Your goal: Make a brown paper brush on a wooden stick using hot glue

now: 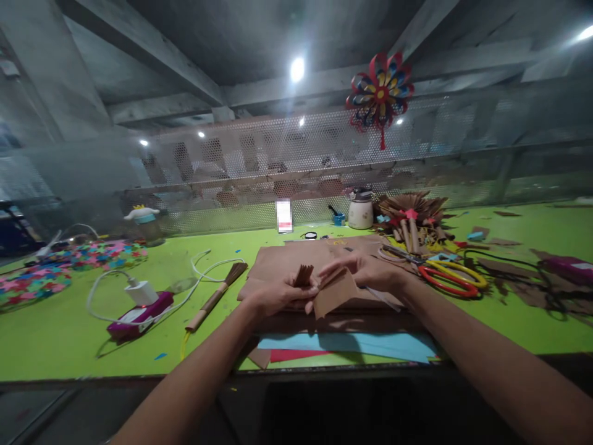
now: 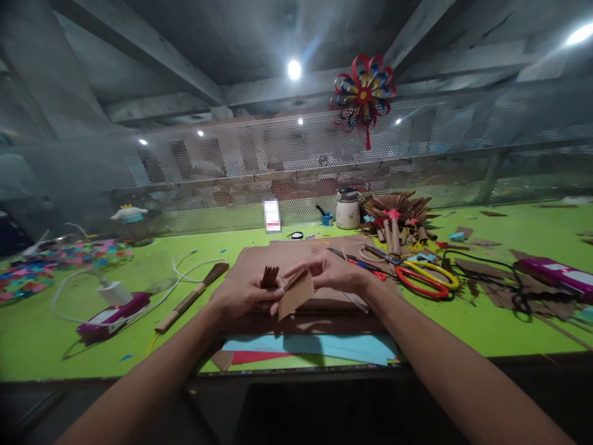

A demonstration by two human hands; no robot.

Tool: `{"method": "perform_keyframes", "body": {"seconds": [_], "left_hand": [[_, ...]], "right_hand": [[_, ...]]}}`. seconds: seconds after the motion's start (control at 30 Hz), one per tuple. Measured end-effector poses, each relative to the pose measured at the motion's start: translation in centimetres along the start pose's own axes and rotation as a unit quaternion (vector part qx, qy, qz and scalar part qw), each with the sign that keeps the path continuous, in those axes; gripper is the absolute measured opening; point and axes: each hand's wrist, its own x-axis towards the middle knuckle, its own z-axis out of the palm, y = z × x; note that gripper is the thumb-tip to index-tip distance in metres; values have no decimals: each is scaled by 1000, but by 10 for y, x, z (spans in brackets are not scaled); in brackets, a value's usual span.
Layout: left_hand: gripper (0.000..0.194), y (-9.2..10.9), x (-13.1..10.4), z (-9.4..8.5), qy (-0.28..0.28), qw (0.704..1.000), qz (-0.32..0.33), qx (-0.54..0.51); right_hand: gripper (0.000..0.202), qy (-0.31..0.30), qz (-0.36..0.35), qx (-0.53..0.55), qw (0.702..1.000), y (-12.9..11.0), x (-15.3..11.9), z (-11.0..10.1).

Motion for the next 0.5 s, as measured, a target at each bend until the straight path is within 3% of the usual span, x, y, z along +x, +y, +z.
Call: {"method": "perform_keyframes", "body": {"seconds": [0.17, 0.27, 0.4, 0.5], "left_hand": [[26, -5, 4, 0, -33, 998, 17, 46], [29, 1, 5, -3, 42, 997, 47, 55], [29, 8, 7, -8, 179, 967, 98, 153], [25, 1, 14, -9, 188, 940, 115, 259]], "right_hand": [[20, 50, -35, -20, 998, 1, 5, 16], [22, 80, -5, -20, 997, 2, 4, 13], [21, -7, 57, -173, 983, 5, 5, 3], [20, -53, 68, -312, 946, 9, 10, 0]]}}
